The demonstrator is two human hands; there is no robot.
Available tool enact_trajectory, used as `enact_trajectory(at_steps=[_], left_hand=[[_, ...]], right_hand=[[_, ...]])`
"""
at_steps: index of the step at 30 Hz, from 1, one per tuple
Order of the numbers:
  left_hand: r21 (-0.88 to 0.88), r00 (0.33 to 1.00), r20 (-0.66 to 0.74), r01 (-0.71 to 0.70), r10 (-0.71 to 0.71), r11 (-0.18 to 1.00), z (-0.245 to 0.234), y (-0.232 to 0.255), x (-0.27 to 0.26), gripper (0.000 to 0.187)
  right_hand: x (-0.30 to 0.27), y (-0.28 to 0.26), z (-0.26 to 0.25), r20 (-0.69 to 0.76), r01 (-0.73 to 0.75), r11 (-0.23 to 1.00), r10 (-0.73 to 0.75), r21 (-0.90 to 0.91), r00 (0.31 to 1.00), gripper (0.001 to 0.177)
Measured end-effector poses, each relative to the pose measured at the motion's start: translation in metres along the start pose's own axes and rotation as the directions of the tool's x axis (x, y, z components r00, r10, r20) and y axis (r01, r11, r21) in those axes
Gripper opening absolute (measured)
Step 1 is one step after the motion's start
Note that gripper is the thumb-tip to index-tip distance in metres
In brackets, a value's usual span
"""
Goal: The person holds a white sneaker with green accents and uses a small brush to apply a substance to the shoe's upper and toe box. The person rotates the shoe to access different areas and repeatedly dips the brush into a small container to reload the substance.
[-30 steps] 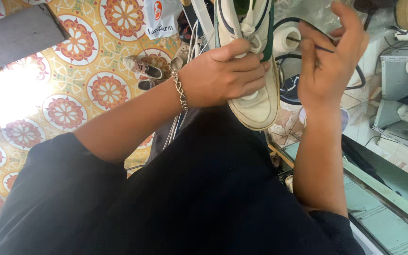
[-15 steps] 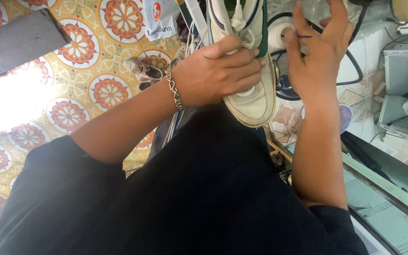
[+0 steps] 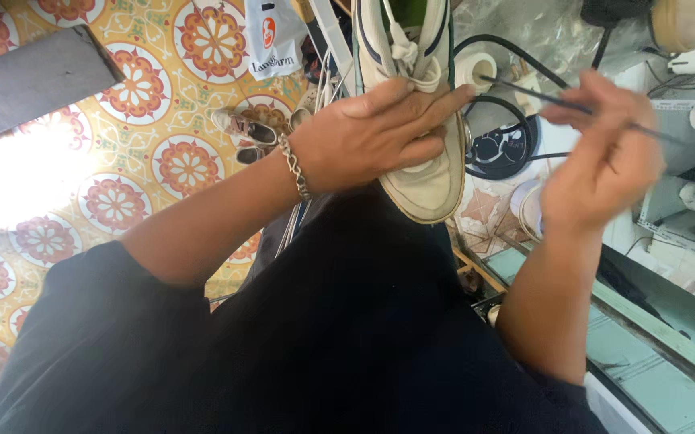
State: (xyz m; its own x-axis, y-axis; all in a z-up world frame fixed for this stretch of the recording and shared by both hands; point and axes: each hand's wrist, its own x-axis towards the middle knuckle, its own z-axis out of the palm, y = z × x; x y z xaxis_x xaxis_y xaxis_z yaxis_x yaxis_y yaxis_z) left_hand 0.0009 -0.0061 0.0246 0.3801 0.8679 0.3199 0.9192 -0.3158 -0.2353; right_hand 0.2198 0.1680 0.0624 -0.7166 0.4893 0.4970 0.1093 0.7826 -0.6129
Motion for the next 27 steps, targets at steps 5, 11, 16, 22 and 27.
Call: enact_trajectory(at_steps=[5, 11, 16, 22, 27], left_hand=[[0.144, 0.996, -0.011, 0.087, -0.087, 0.986, 0.007, 0.013, 0.000, 0.021], [0.203, 0.999, -0.042, 0.042, -0.035, 0.978, 0.003, 0.002, 0.002, 0.039], [0.130, 0.995, -0.102, 0.032, -0.019, 0.991, 0.004, -0.002, 0.003, 0.035], [0.179, 0.994, -0.109, 0.046, -0.027, 0.983, 0.003, -0.002, 0.003, 0.034], [0.111, 0.986, -0.166, 0.040, -0.021, 0.993, 0.009, -0.003, 0.003, 0.025]], right_hand=[[-0.011, -0.012, -0.013, -0.198, -0.035, 0.999, 0.037, 0.014, 0.980, 0.047], [-0.026, 0.003, -0.027, -0.353, -0.144, 0.985, 0.169, 0.095, 0.920, 0.034], [-0.042, 0.020, -0.028, -0.416, -0.163, 0.965, 0.237, 0.205, 0.878, 0.012], [-0.038, 0.007, -0.013, -0.366, -0.096, 0.991, 0.123, 0.092, 0.923, 0.010], [-0.034, -0.009, -0.010, -0.338, -0.093, 0.995, 0.078, -0.030, 0.938, 0.014]])
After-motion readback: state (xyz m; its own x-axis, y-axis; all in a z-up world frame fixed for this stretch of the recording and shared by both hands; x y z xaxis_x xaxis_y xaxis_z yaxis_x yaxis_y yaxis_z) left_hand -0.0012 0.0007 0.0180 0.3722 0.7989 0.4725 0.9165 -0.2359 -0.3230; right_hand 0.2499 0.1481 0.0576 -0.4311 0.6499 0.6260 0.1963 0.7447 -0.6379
